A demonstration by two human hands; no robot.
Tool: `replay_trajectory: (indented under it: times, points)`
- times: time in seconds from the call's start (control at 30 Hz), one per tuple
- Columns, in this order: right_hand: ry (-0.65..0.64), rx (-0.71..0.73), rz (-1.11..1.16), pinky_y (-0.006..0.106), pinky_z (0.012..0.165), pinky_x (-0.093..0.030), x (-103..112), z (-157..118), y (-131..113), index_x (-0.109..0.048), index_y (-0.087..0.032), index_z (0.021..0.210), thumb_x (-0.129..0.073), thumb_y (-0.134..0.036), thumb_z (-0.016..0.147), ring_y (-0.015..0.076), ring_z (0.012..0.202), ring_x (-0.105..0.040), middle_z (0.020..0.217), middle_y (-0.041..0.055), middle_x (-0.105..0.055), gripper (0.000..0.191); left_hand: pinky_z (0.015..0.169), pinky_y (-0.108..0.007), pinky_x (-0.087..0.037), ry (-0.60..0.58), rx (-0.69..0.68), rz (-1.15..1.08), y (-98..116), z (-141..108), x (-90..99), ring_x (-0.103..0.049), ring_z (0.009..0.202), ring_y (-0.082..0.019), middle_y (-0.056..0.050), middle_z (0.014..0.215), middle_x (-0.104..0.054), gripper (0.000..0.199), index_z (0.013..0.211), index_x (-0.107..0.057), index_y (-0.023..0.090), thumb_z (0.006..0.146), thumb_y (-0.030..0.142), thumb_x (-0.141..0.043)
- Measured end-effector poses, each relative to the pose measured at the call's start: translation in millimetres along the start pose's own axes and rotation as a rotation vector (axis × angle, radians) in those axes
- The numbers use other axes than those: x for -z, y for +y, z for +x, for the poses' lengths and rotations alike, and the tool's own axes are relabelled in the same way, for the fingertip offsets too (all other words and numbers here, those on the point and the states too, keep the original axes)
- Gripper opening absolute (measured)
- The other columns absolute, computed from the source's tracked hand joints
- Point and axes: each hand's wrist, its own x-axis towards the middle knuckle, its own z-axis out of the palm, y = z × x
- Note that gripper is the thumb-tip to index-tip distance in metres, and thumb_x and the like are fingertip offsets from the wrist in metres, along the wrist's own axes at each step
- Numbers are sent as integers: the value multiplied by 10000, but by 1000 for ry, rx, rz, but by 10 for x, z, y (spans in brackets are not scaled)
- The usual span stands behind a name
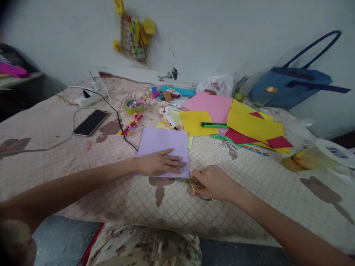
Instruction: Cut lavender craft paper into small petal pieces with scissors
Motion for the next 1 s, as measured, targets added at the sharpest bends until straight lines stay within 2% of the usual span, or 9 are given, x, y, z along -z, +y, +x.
replay_trajectory:
  times: [0.2,0.4,0.53,0.8,1.0]
  points:
    - [14,10,-12,260,502,-198,1,67,-47,-511,-170,789,-476,-538,797,184,582,-574,629,30,-640,370,1097,-409,64,-23,19,-11,7,4,11,-194,1338,-140,28,1425,-303,445,1343,-316,303,907,219,-277]
    - [49,38,-72,260,492,-182,-75,13,21,-512,-168,794,-507,-481,806,171,541,-568,601,20,-630,313,1097,-404,62,-32,43,-19,14,10,15,-198,1337,-137,31,1422,-310,441,1337,-325,311,908,216,-285]
    - [35,38,-36,262,498,-197,-49,4,27,-499,-175,791,-525,-434,801,167,556,-568,627,12,-639,260,1097,-401,62,-26,47,-21,16,12,13,-206,1334,-138,34,1420,-314,438,1331,-336,317,906,220,-290]
    - [-1,11,-21,257,510,-223,-18,82,-41,-514,-170,818,-513,-516,783,189,609,-582,655,35,-649,348,1094,-396,64,-26,33,-3,19,5,12,-208,1333,-129,21,1428,-299,445,1341,-314,309,905,220,-296]
    - [39,41,-81,257,494,-203,-58,50,-1,-516,-167,789,-530,-447,800,171,553,-570,627,25,-639,280,1101,-402,13,30,21,-15,11,1,-1,-243,1321,-135,19,1400,-356,440,1328,-341,314,902,210,-306]
